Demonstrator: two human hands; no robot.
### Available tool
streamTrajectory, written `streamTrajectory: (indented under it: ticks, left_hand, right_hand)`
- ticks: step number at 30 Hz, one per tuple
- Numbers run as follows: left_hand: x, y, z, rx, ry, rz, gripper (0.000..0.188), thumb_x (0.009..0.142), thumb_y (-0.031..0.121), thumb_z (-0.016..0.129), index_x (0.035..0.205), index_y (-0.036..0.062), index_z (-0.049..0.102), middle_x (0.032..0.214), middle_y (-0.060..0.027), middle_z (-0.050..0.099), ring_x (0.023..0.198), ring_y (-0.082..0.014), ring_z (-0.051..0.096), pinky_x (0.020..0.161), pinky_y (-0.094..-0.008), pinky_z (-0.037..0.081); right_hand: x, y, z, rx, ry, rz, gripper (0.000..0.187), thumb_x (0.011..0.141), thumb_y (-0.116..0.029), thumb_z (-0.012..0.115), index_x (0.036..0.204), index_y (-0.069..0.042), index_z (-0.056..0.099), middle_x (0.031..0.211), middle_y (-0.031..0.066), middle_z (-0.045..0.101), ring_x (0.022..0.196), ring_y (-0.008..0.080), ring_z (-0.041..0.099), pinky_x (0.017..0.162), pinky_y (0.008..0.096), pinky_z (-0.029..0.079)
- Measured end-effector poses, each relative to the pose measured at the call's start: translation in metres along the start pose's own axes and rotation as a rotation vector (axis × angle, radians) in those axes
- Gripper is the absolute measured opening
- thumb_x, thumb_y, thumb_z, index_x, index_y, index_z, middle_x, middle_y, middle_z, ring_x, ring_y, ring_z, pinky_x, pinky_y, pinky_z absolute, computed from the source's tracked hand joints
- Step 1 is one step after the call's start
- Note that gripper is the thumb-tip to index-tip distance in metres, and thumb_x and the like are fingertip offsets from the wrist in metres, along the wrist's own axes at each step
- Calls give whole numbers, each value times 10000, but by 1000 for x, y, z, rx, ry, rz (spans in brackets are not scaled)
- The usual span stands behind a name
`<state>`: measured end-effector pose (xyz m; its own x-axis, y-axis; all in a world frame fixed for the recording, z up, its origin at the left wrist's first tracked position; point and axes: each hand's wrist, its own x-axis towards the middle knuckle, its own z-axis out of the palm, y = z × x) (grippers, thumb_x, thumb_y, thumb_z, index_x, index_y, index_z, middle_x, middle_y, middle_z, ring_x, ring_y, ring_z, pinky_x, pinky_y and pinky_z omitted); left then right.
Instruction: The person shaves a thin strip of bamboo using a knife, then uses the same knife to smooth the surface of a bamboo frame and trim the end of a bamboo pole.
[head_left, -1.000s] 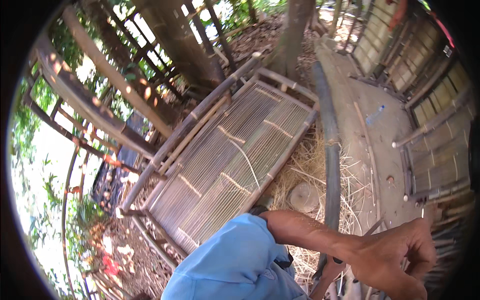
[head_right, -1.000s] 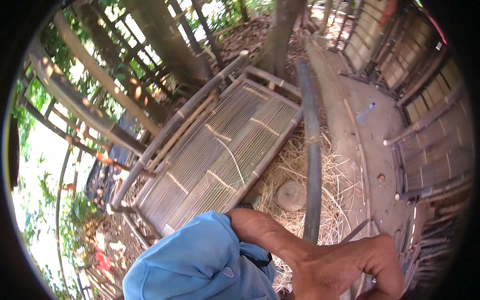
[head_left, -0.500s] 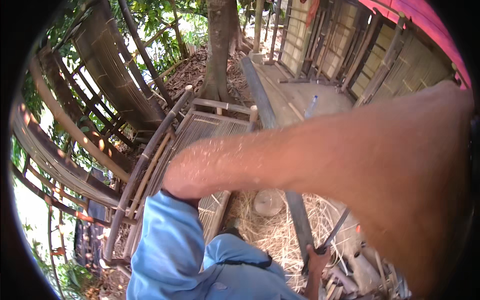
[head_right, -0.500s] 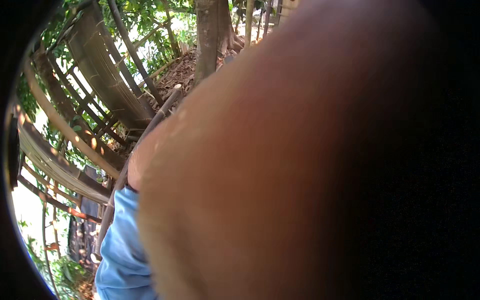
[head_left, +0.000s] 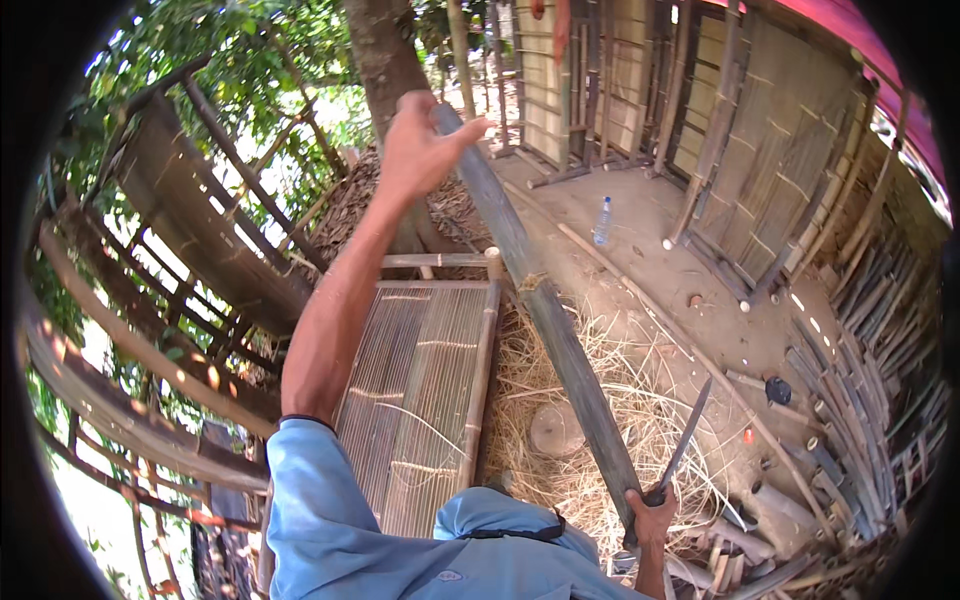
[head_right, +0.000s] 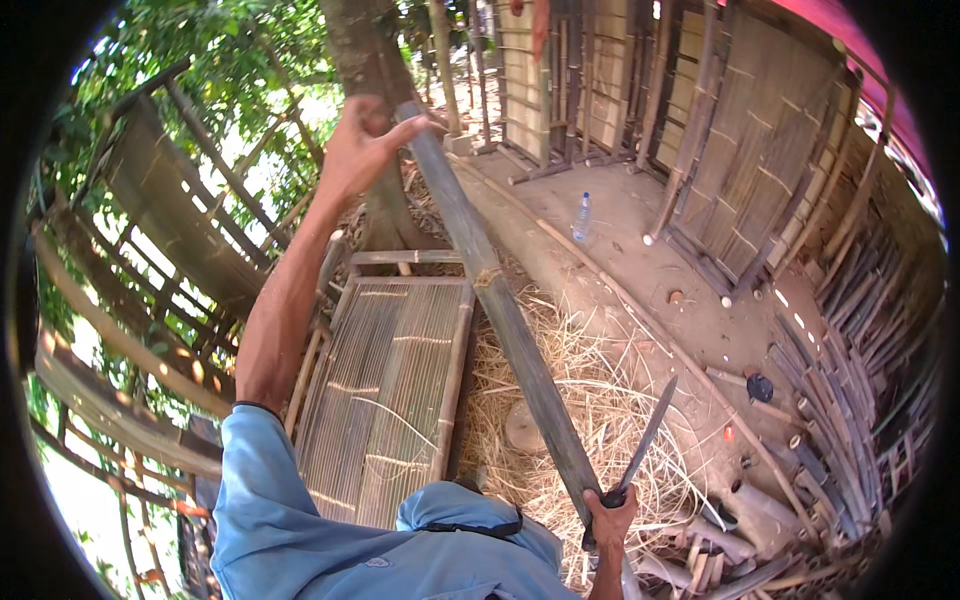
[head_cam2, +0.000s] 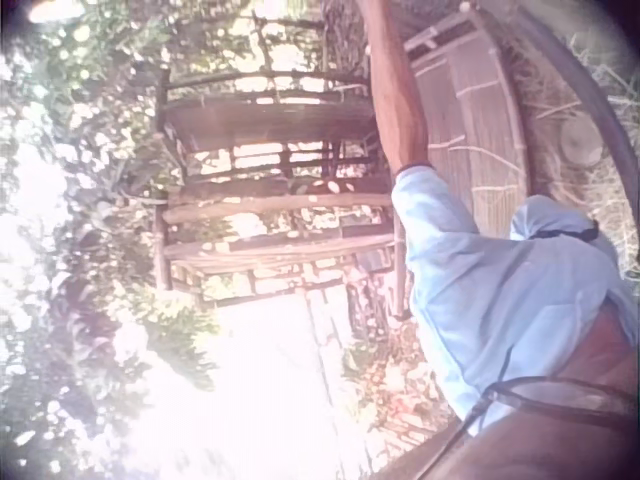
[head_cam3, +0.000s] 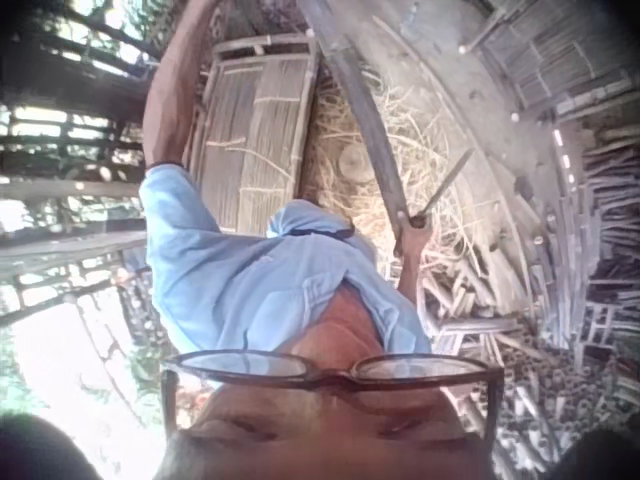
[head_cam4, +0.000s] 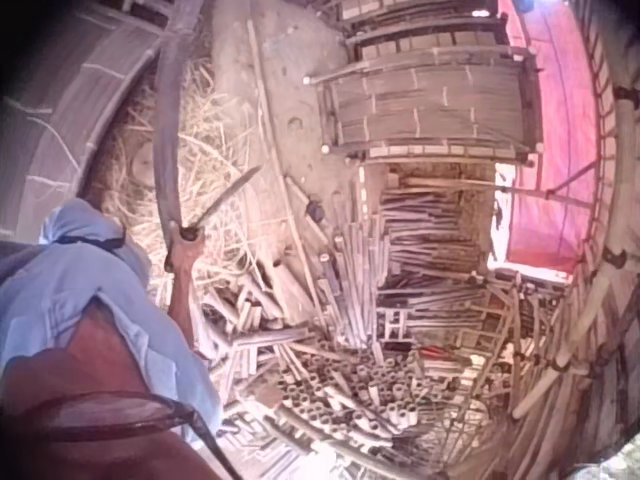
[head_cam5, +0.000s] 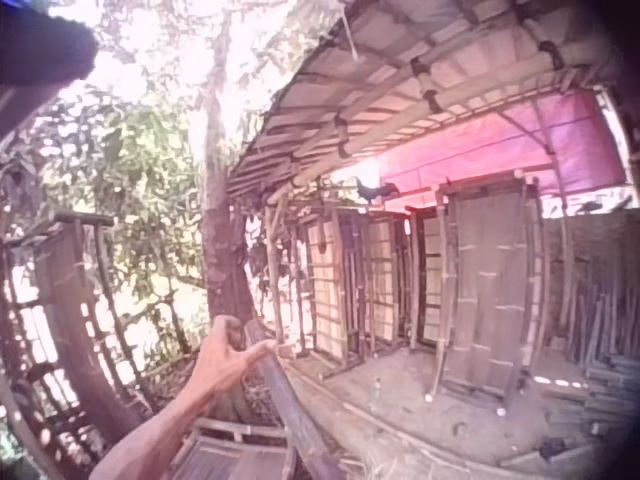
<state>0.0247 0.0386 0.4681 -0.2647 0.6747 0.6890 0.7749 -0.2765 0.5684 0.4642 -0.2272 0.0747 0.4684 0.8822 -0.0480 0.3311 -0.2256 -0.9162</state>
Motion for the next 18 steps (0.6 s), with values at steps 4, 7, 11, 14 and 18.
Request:
streamTrajectory:
  ticks: [4, 7, 11, 14, 18]
  left_hand:
    - [30, -78, 42, -148, -24, -284, 1250, 641, 725, 835, 1375, -192, 405, 1280, -332, 575, 1151, -376, 626, 1012, -460, 496]
    - [49, -95, 69, -394, -77, -574, 1190, 668, 631, 877, 1372, -202, 403, 1272, -301, 590, 1120, -367, 645, 982, -513, 523]
    - [79, -70, 72, -1026, -83, -477, 853, 851, 342, 826, 1378, -186, 412, 1282, -266, 599, 1068, -360, 667, 952, -534, 556]
    - [98, -12, 48, -1148, 24, -466, 601, 889, 423, 756, 1307, 34, 569, 1183, -141, 660, 1079, -266, 616, 964, -477, 499]
    - [82, 72, -13, -1188, 74, 69, 440, 865, 432, 761, 1118, 87, 660, 958, -102, 669, 862, -235, 629, 766, -468, 536]
  right_hand:
    - [2, 8, -16, 122, -105, -13, 463, 639, -203, 929, 869, -74, 548, 736, -29, 495, 648, 106, 451, 592, 283, 400]
    - [0, 5, -25, 173, -166, -4, 451, 645, -177, 925, 888, -84, 556, 735, -42, 495, 641, 73, 445, 586, 253, 384]
    - [3, -3, -18, 164, -167, -56, 425, 667, -143, 913, 892, -87, 557, 738, -49, 489, 646, 74, 438, 595, 252, 383]
    - [13, -6, -3, 205, -156, 23, 355, 718, -101, 880, 910, -72, 583, 757, -52, 484, 685, 80, 441, 642, 247, 392]
    - [39, -10, 11, 263, -47, -86, 269, 811, -115, 838, 971, -50, 633, 770, -43, 526, 759, 79, 484, 721, 229, 402]
